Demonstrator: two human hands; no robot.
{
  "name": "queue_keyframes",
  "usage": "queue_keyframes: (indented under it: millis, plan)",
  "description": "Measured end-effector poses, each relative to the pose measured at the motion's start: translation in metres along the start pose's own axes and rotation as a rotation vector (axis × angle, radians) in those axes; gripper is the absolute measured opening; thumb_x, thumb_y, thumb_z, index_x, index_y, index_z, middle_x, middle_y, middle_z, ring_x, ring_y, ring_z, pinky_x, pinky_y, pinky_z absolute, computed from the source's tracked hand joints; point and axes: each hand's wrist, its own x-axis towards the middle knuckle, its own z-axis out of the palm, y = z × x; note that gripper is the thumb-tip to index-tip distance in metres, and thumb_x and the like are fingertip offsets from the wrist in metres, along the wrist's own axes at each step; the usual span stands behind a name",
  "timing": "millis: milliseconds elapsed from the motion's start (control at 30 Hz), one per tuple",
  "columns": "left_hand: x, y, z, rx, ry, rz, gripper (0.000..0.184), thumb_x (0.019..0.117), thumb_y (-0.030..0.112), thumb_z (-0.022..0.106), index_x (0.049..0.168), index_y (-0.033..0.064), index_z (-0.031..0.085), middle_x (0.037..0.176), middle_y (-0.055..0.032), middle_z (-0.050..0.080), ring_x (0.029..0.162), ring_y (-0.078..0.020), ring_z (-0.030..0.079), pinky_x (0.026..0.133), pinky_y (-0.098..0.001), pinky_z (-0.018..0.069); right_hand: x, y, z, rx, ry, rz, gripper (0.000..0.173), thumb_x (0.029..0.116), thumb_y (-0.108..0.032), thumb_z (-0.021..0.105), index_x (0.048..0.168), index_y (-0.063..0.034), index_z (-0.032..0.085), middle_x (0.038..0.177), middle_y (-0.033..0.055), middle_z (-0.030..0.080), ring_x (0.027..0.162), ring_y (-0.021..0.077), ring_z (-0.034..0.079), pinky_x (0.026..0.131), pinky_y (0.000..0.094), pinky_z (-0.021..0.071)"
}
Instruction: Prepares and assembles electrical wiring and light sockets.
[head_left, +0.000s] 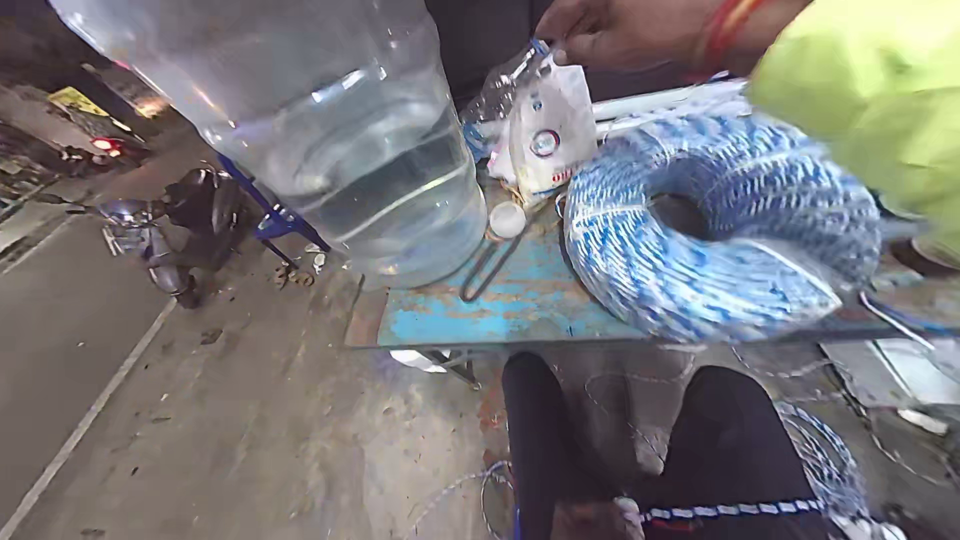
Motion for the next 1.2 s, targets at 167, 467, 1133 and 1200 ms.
queue_keyframes:
  millis: [167,467,1133,1200]
  plan:
    - [0.001,0.003,-0.007,0.095,-0.020,0.002,0.020,0.0987,0.000,0.054,0.100,-0.0023,0.074,0.084,0.0015,0.072,0.075,-0.0015,0.066,0.071,-0.0214,0.0573,-0.175,-0.122,0.022,0.231,-0.057,-0.029,0.027,0.1023,-0.038,0.058,0.118,-0.0202,0.072,0.100,-0.0139,0.070,0.088,-0.0117,0.061,0.078,0.0099,0.0508]
    - [-0.017,-0.013,0.011,-0.018,-0.002,-0.006,0.017,0.0997,0.012,0.061,0.094,0.0065,0.076,0.057,0.0050,0.055,0.044,0.0006,0.042,0.042,-0.0148,0.0359,-0.441,-0.241,0.140,0.419,-0.172,0.257,0.019,0.0989,-0.030,0.061,0.097,-0.0189,0.077,0.073,-0.0108,0.066,0.059,-0.0042,0.055,0.052,0.0185,0.0458]
    - [-0.043,-0.002,0.040,0.172,-0.158,0.155,0.020,0.1009,0.013,0.064,0.114,0.0019,0.074,0.076,-0.0026,0.066,0.056,-0.0058,0.055,0.052,-0.0204,0.0494,-0.520,-0.271,0.210,0.899,0.167,0.737,0.021,0.0953,-0.007,0.071,0.115,-0.0044,0.076,0.090,0.0025,0.077,0.074,0.0081,0.071,0.070,0.0257,0.0618]
    - [-0.039,0.003,0.040,0.239,-0.188,0.109,0.017,0.1003,0.010,0.064,0.110,-0.0004,0.073,0.076,-0.0038,0.067,0.058,-0.0070,0.058,0.054,-0.0217,0.0519,-0.523,-0.255,0.216,0.571,0.243,0.633,0.018,0.0967,-0.014,0.069,0.111,-0.0104,0.079,0.097,-0.0006,0.077,0.078,0.0036,0.069,0.073,0.0243,0.0586]
